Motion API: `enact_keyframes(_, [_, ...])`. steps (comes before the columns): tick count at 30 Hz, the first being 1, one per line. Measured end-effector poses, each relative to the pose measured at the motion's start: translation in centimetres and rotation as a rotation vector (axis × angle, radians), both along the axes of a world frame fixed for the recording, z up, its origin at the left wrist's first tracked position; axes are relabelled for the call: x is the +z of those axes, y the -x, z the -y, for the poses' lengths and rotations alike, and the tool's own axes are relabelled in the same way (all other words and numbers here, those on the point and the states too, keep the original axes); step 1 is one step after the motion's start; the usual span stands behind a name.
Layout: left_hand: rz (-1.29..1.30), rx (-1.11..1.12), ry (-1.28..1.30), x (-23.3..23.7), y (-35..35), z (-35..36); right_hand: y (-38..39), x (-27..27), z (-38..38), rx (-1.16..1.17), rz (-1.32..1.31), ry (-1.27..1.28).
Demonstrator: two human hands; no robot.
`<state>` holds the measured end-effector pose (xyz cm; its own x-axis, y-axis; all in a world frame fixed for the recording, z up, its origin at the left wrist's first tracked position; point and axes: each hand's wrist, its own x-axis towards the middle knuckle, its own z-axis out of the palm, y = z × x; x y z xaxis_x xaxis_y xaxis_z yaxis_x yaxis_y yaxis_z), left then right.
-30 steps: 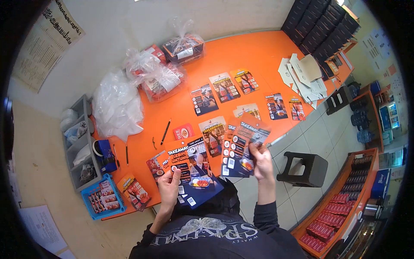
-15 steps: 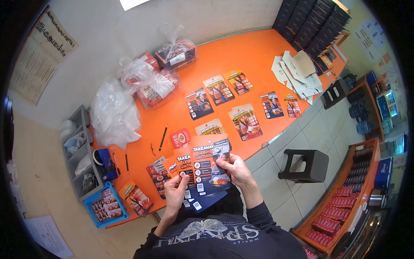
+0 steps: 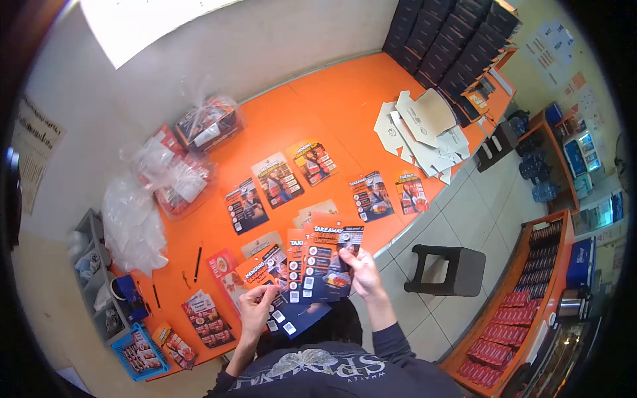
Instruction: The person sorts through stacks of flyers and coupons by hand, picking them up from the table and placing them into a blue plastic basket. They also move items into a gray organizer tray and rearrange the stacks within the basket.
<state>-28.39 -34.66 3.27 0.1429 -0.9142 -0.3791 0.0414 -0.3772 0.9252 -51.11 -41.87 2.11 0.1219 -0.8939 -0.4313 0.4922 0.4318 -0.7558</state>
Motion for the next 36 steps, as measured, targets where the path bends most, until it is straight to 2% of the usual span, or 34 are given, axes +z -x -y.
enact_keyframes(1, [-0.05, 0.031, 0.038, -0.6, 1.7, 1.1, 1.5, 0.3, 1.3, 0.01, 0.002, -0.017])
enact_keyframes(2, [0.059, -0.005, 0.053, -0.6, 3.0, 2.3, 3.1, 0.3, 2.4, 0.04, -0.007, -0.001])
enact_keyframes(4, [0.113, -0.003, 0.043, -0.9, 5.7, 4.2, 6.5, 0.0, 4.5, 0.044, -0.031, -0.024])
enact_keyframes(6, [0.086, 0.009, 0.035, -0.6, 7.5, 5.7, 9.6, 0.1, 6.3, -0.096, -0.115, 0.042])
enact_keyframes(8, [0.04, 0.035, -0.021, 0.3, 8.4, 6.7, 12.5, 0.7, 7.8, -0.112, -0.333, 0.159])
enact_keyframes(9, [0.064, 0.023, -0.043, 0.2, 8.6, 7.0, 13.6, 1.3, 8.4, -0.092, -0.545, 0.213])
enact_keyframes(12, [0.111, 0.018, -0.07, 0.2, 8.4, 7.6, 14.3, 2.1, 8.5, 0.175, -1.187, 0.237])
enact_keyframes(13, [0.097, 0.033, -0.084, 0.0, 8.4, 7.6, 13.8, 1.6, 8.4, 0.243, -1.38, 0.52])
enact_keyframes(15, [0.049, 0.074, -0.136, 0.1, 8.5, 7.6, 11.8, 1.4, 7.0, 0.416, -1.571, 0.574])
enact_keyframes(16, [0.056, 0.086, -0.124, 0.1, 8.4, 7.5, 11.4, -0.8, 6.2, 0.482, -1.716, 0.595])
enact_keyframes(18, [0.066, 0.114, -0.121, 0.1, 8.2, 7.3, 11.2, -3.7, 5.1, 0.54, -1.818, 0.579])
enact_keyframes(21, [0.114, 0.138, -0.112, 0.4, 7.9, 6.8, 11.7, -2.9, 5.3, 0.524, -1.646, 0.603])
enact_keyframes(24, [0.11, 0.163, -0.1, 0.2, 7.7, 6.3, 13.0, -0.5, 8.2, 0.317, -1.283, 0.397])
enact_keyframes(26, [0.068, 0.185, -0.092, -0.1, 7.8, 6.1, 15.4, -4.0, 11.8, 0.133, -0.933, 0.341])
enact_keyframes(28, [0.056, 0.16, -0.086, 0.1, 8.4, 6.2, 15.5, -7.4, 15.8, 0.074, -0.628, 0.346])
enact_keyframes(31, [0.016, 0.172, -0.058, -0.3, 8.8, 6.1, 15.1, -13.3, 18.4, 0.147, -0.989, 0.337])
enact_keyframes(32, [0.038, 0.136, -0.048, -0.1, 8.7, 6.0, 14.2, -12.2, 18.3, 0.152, -1.278, 0.387])
enact_keyframes(34, [-0.098, 0.089, 0.042, -0.5, 8.5, 5.5, 12.5, -9.0, 16.4, 0.153, -1.847, 0.503])
enact_keyframes(36, [-0.151, 0.145, 0.159, 0.7, 9.1, 5.5, 10.5, -6.0, 14.5, 0.138, -1.466, 0.666])
